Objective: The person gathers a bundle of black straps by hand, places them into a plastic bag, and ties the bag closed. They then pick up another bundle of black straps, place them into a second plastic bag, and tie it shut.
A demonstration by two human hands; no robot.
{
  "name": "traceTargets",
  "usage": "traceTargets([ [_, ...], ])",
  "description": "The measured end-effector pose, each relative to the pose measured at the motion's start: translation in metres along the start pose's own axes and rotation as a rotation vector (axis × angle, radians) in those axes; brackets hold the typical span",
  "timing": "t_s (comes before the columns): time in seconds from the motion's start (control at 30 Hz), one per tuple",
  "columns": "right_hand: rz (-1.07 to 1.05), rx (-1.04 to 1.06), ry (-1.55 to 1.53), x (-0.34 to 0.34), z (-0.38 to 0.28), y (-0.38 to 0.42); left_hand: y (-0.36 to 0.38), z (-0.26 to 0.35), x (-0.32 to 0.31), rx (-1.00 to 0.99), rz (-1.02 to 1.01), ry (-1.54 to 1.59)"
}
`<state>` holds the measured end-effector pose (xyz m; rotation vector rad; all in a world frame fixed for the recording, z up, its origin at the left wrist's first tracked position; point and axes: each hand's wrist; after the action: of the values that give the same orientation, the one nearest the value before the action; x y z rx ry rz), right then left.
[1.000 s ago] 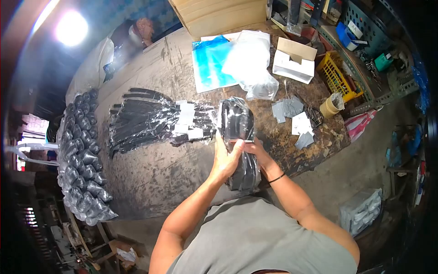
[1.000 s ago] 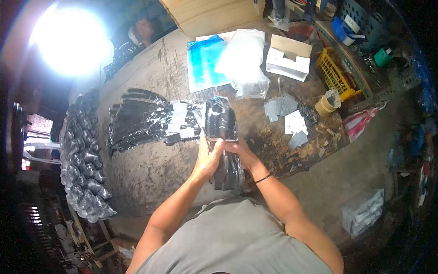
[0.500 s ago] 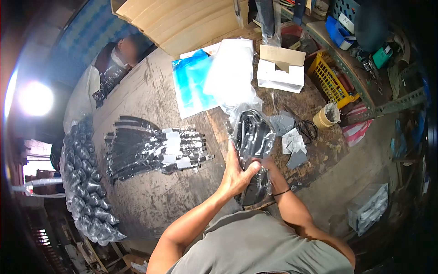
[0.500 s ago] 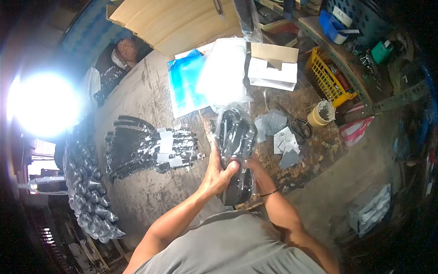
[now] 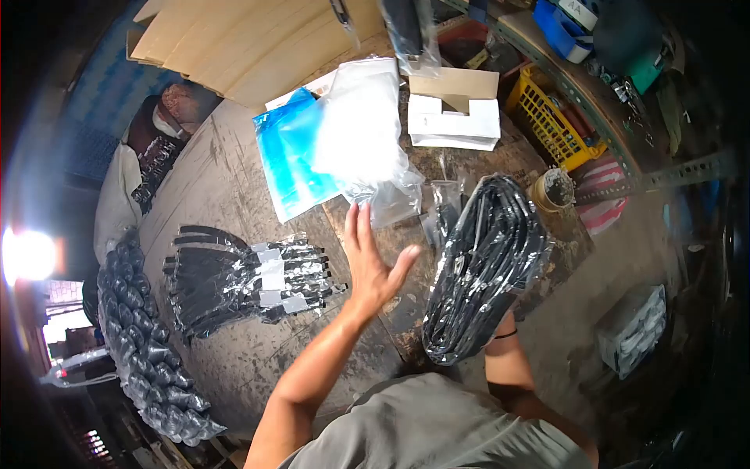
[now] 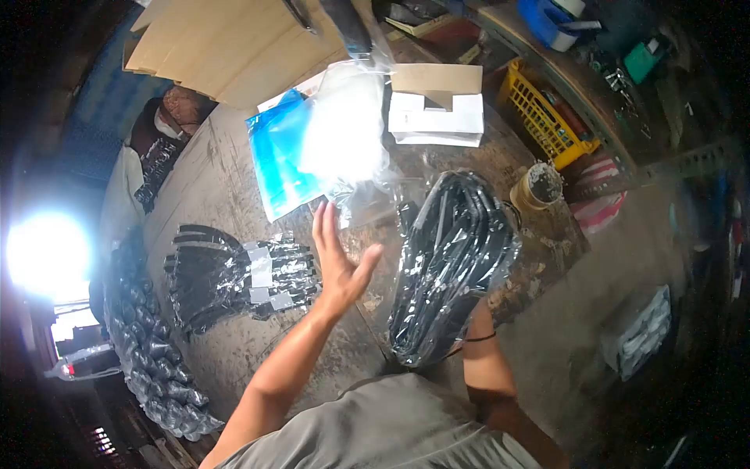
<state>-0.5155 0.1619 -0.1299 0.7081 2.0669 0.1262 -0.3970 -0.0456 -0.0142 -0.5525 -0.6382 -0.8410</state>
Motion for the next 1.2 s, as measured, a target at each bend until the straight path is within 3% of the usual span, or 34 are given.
traceTargets([
  [0.03,0.005,0.008,-0.006,0.002,-0.002,0.002,-0.010,-0.010,-0.008,-0.062,0.023,-0.245],
  [0.1,0.018,0.021,-0.018,0.005,-0.005,0.007,-0.026,-0.040,-0.029,-0.123,-0.201,-0.610],
  [0.17,0.022,0.036,-0.030,0.006,-0.006,0.009,-0.041,-0.097,-0.052,-0.072,-0.270,-0.778],
  [0.23,0.023,0.048,-0.041,0.008,-0.008,0.012,-0.064,-0.109,-0.046,0.264,-0.396,-0.618],
  [0.3,0.020,0.053,-0.054,0.008,-0.006,0.015,-0.083,-0.117,-0.030,-0.070,0.066,-0.166],
  [0.37,0.005,0.046,-0.067,0.006,-0.003,0.016,-0.090,-0.092,-0.001,0.291,0.150,0.313],
  [0.43,-0.025,0.036,-0.077,0.001,0.001,0.013,-0.097,-0.060,0.037,0.262,0.220,0.405],
  [0.5,-0.064,0.021,-0.086,-0.006,0.006,0.011,-0.094,-0.044,0.065,0.319,0.187,0.329],
  [0.57,-0.106,0.008,-0.100,-0.012,0.011,0.011,-0.085,-0.028,0.079,0.226,0.070,0.089],
  [0.6,-0.125,0.003,-0.102,-0.016,0.013,0.011,-0.076,-0.009,0.085,0.233,-0.026,-0.103],
  [0.63,-0.137,-0.002,-0.102,-0.020,0.016,0.011,-0.068,0.007,0.090,0.379,-0.206,-0.214],
  [0.7,-0.168,-0.016,-0.110,-0.026,0.022,0.014,-0.051,-0.012,0.086,0.155,-0.292,-0.368],
  [0.83,-0.203,-0.027,-0.125,-0.030,0.032,0.025,-0.032,-0.005,0.097,0.095,-0.106,-0.270],
  [0.9,-0.214,-0.037,-0.133,-0.030,0.037,0.032,-0.033,0.005,0.088,0.109,0.037,0.052],
  [0.93,-0.218,-0.042,-0.139,-0.029,0.040,0.035,-0.032,0.009,0.081,0.193,-0.017,0.274],
  [0.97,-0.228,-0.045,-0.144,-0.029,0.042,0.039,-0.032,0.009,0.075,0.191,-0.018,0.274],
  [1.03,-0.246,-0.048,-0.161,-0.026,0.048,0.047,-0.033,0.009,0.063,0.396,0.059,0.724],
  [1.1,-0.276,-0.054,-0.182,-0.025,0.054,0.052,-0.029,0.008,0.057,0.478,0.043,0.686],
  [1.17,-0.307,-0.057,-0.201,-0.024,0.059,0.057,-0.017,0.006,0.052,0.235,-0.206,0.337],
  [1.2,-0.331,-0.052,-0.204,-0.027,0.057,0.056,-0.014,0.010,0.050,0.237,-0.227,0.333],
])
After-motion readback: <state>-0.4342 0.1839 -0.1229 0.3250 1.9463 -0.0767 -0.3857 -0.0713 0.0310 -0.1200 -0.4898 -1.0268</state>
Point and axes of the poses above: each hand's wrist, its own y-axis away from the middle knuckle, its own x-axis out of the back of the hand, z = x × y, and after that the axes turned 11 degrees about -z, right-handed
